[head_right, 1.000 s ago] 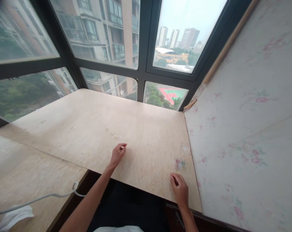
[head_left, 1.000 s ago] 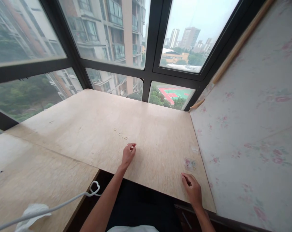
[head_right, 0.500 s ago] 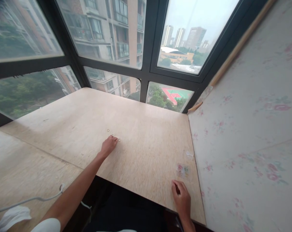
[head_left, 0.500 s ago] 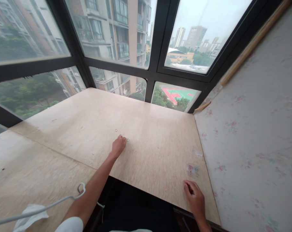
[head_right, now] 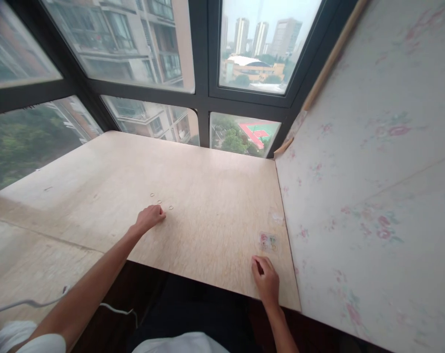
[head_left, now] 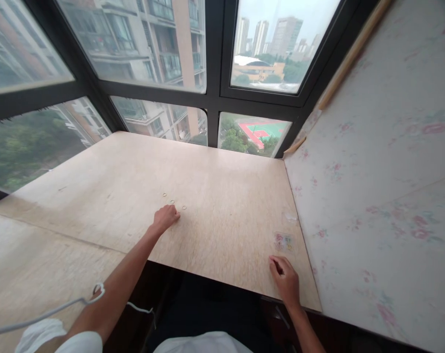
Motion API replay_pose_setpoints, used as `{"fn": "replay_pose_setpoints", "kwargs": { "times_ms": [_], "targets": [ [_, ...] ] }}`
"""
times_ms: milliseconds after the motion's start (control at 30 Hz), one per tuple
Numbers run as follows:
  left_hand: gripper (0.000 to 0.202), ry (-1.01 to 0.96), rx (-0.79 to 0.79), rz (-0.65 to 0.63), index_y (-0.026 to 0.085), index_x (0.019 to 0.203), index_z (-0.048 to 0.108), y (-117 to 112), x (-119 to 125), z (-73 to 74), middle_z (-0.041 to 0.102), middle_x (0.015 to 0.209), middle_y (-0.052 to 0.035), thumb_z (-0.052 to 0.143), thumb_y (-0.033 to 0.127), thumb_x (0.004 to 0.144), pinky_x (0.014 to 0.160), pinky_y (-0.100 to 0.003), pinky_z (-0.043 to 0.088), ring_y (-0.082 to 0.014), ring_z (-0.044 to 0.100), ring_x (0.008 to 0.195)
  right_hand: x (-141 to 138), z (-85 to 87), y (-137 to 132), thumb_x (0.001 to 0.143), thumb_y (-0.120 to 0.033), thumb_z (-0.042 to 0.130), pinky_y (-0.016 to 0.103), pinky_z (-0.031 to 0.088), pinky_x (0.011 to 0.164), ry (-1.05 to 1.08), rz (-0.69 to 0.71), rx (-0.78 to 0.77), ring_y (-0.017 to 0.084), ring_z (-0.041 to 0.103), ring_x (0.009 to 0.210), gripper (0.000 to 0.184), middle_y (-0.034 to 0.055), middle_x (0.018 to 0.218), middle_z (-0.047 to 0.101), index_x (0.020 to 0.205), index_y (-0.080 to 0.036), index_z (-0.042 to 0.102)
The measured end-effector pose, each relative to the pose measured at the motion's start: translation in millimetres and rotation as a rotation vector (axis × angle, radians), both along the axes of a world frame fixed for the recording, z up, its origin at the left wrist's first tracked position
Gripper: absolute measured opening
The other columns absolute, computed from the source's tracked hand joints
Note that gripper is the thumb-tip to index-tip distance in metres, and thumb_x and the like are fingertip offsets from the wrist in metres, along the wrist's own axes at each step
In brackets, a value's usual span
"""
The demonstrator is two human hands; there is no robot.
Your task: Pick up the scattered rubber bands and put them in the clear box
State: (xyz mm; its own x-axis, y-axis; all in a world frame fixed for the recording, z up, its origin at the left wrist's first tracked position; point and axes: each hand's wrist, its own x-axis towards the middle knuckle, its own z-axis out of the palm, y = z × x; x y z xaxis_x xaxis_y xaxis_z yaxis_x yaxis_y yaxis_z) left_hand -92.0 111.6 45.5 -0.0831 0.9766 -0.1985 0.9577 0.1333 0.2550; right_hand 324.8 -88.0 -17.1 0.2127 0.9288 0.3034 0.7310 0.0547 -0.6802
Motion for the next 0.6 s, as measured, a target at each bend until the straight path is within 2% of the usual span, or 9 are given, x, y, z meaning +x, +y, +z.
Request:
{"fn": "replay_pose_setpoints", "kwargs": {
  "times_ms": [100,200,267,367,433,500,600],
  "targets": [
    [0.011,-0.093,-0.025,0.035,0.016,0.057,0.056,-4.4,5.8,5.4,0.061,0.065,-0.0061,0.060,0.023,0.064,0.059,-0.026,0.038,-0.0207,0.058,0.069,0.7,-1.6,0.3,0.090,-0.037,0.046,0.031,0.049,0.068,-0.007,0.009,0.004,0.020,0.061,0.075,0.028,0.0082,0.086,0.067,0.089,-0.018,0.067],
    [0.014,-0.235,-0.040,0.039,0.016,0.064,0.061,-12.3,19.8,7.7,0.060,0.062,-0.0034,0.057,0.029,0.069,0.054,-0.024,0.038,-0.0162,0.057,0.061,0.9,-2.3,0.4,0.090,-0.035,0.046,0.030,0.049,0.068,-0.014,0.018,0.009,0.019,0.061,0.076,0.027,0.0076,0.087,0.066,0.090,-0.018,0.067],
    [0.019,-0.511,-0.031,0.051,0.016,0.071,0.063,-20.6,35.6,5.9,0.060,0.063,-0.0025,0.055,0.033,0.073,0.050,-0.022,0.037,-0.0116,0.053,0.053,0.3,-1.5,0.4,0.091,-0.034,0.045,0.030,0.049,0.069,-0.015,0.020,0.009,0.019,0.061,0.077,0.027,0.0075,0.088,0.066,0.090,-0.018,0.067],
    [0.022,-1.166,-0.010,0.133,0.014,0.072,0.061,-36.1,68.0,-1.0,0.060,0.070,-0.0027,0.062,0.036,0.071,0.045,-0.021,0.032,-0.0050,0.040,0.045,-1.0,1.1,0.3,0.091,-0.033,0.045,0.030,0.048,0.069,-0.003,0.018,0.001,0.020,0.061,0.078,0.026,0.0076,0.088,0.066,0.090,-0.019,0.066],
    [0.021,-1.461,-0.027,0.186,0.014,0.071,0.059,-46.4,93.0,-5.9,0.059,0.074,-0.0023,0.068,0.032,0.068,0.044,-0.020,0.029,-0.0025,0.035,0.046,-1.7,3.1,0.4,0.091,-0.033,0.045,0.030,0.048,0.069,0.013,0.025,-0.004,0.020,0.061,0.078,0.026,0.0077,0.088,0.066,0.090,-0.019,0.066],
    [0.022,-1.605,-0.065,0.212,0.014,0.072,0.059,-55.1,118.5,-8.7,0.059,0.075,-0.0015,0.072,0.030,0.066,0.045,-0.019,0.030,-0.0017,0.035,0.047,-2.3,5.2,0.6,0.091,-0.032,0.044,0.031,0.048,0.070,0.026,0.028,-0.005,0.020,0.062,0.079,0.026,0.0078,0.088,0.066,0.090,-0.019,0.067],
    [0.025,-1.658,-0.143,0.196,0.014,0.077,0.060,-64.9,155.6,-7.5,0.060,0.074,-0.0013,0.075,0.029,0.065,0.046,-0.019,0.031,-0.0024,0.037,0.048,-3.2,8.0,1.5,0.091,-0.031,0.045,0.031,0.048,0.071,0.034,0.025,-0.010,0.020,0.062,0.078,0.025,0.0076,0.087,0.066,0.090,-0.020,0.067]
  ]
}}
